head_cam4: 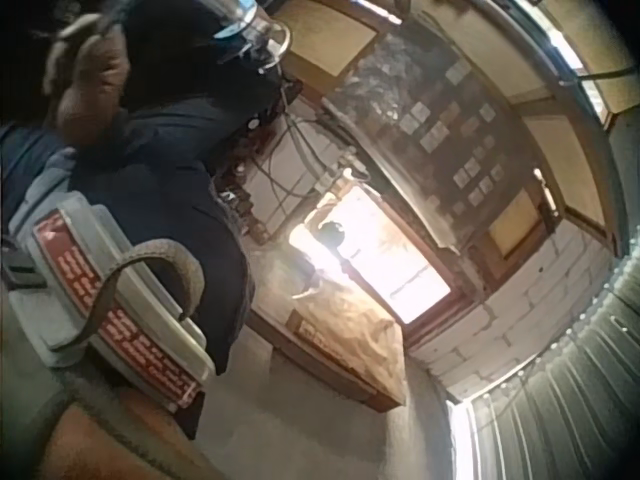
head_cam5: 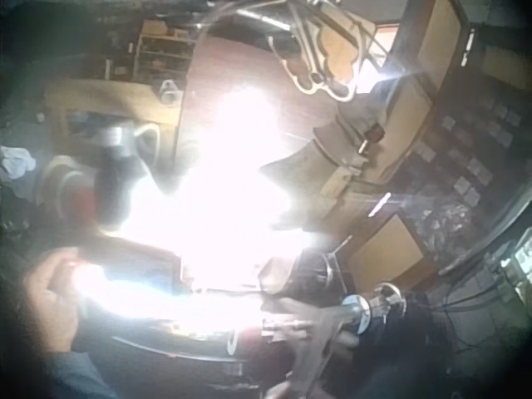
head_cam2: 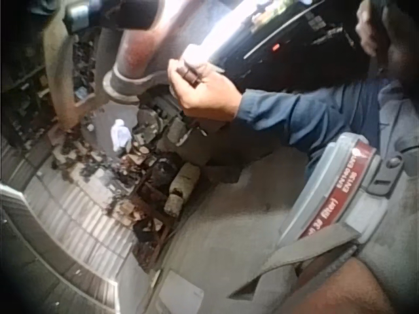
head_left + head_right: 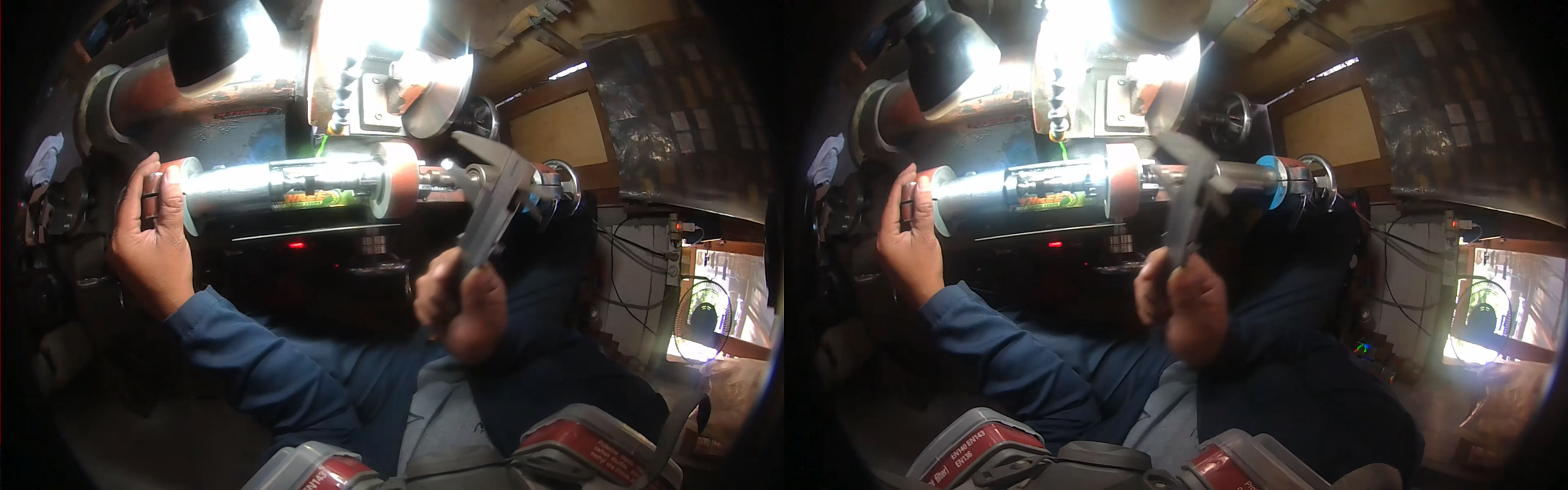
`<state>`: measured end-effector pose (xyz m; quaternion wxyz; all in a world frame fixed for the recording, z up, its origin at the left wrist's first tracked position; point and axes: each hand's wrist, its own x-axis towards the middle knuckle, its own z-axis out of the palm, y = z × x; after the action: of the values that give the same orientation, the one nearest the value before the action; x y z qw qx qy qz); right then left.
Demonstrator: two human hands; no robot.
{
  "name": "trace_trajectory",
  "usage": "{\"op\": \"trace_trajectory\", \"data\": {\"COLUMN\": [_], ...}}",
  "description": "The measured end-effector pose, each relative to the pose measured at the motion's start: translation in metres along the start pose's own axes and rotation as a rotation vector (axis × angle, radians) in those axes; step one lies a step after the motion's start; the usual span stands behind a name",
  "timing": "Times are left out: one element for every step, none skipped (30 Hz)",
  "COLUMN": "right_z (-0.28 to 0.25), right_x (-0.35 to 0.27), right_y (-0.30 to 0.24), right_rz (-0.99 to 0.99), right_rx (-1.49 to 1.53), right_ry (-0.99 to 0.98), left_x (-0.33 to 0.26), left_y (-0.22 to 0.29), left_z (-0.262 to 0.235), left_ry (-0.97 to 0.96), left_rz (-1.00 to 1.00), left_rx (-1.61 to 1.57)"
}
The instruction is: Grinding and polishing a metal mechanical component using a stationary grinding machine, followed by measuring with a caliper.
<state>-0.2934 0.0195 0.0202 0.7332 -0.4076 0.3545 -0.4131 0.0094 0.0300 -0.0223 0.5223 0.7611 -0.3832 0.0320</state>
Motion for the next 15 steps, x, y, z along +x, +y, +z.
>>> {"op": "trace_trajectory", "data": {"right_z": [-0.008, -0.014, -0.02, -0.024, -0.028, -0.031, -0.034, -0.036, -0.037, -0.039, -0.04, -0.04, -0.041, -0.041, -0.042], "right_x": [0.0, -0.001, -0.002, -0.003, -0.003, -0.003, -0.004, -0.004, -0.004, -0.003, -0.003, -0.002, -0.002, -0.001, 0.0], "right_y": [-0.008, -0.015, -0.02, -0.023, -0.024, -0.025, -0.025, -0.024, -0.022, -0.021, -0.019, -0.017, -0.015, -0.014, -0.013], "right_rz": [0.018, 0.023, 0.073, 0.116, 0.127, 0.184, 0.246, 0.277, 0.268, 0.291, 0.322, 0.312, 0.301, 0.3, 0.304], "right_rx": [0.044, 0.008, -0.011, -0.015, -0.026, 0.013, 0.067, 0.065, 0.058, 0.068, 0.089, 0.083, 0.077, 0.077, 0.08], "right_ry": [0.056, 0.052, 0.12, 0.193, 0.193, 0.208, 0.243, 0.262, 0.239, 0.225, 0.241, 0.235, 0.209, 0.214, 0.236], "left_x": [0.0, 0.0, 0.0, -0.001, -0.001, -0.001, -0.001, 0.0, 0.0, 0.0, 0.001, 0.001, 0.001, 0.001, 0.001], "left_y": [0.0, -0.001, -0.001, -0.002, -0.002, -0.002, -0.003, -0.003, -0.003, -0.003, -0.003, -0.003, -0.003, -0.003, -0.003], "left_z": [0.0, 0.0, 0.001, 0.001, 0.001, 0.001, 0.001, 0.001, 0.002, 0.002, 0.002, 0.002, 0.001, 0.001, 0.001], "left_ry": [-0.005, -0.009, -0.01, -0.003, -0.015, -0.004, -0.005, -0.019, -0.011, -0.014, -0.033, -0.019, -0.022, -0.025, -0.026], "left_rz": [-0.019, -0.027, -0.027, -0.033, -0.053, -0.035, -0.021, -0.025, -0.002, 0.0, -0.037, 0.004, 0.015, 0.027, 0.027], "left_rx": [0.022, -0.002, 0.001, 0.014, 0.004, 0.029, 0.032, 0.018, 0.035, 0.017, -0.018, 0.001, 0.017, 0.031, 0.031]}}
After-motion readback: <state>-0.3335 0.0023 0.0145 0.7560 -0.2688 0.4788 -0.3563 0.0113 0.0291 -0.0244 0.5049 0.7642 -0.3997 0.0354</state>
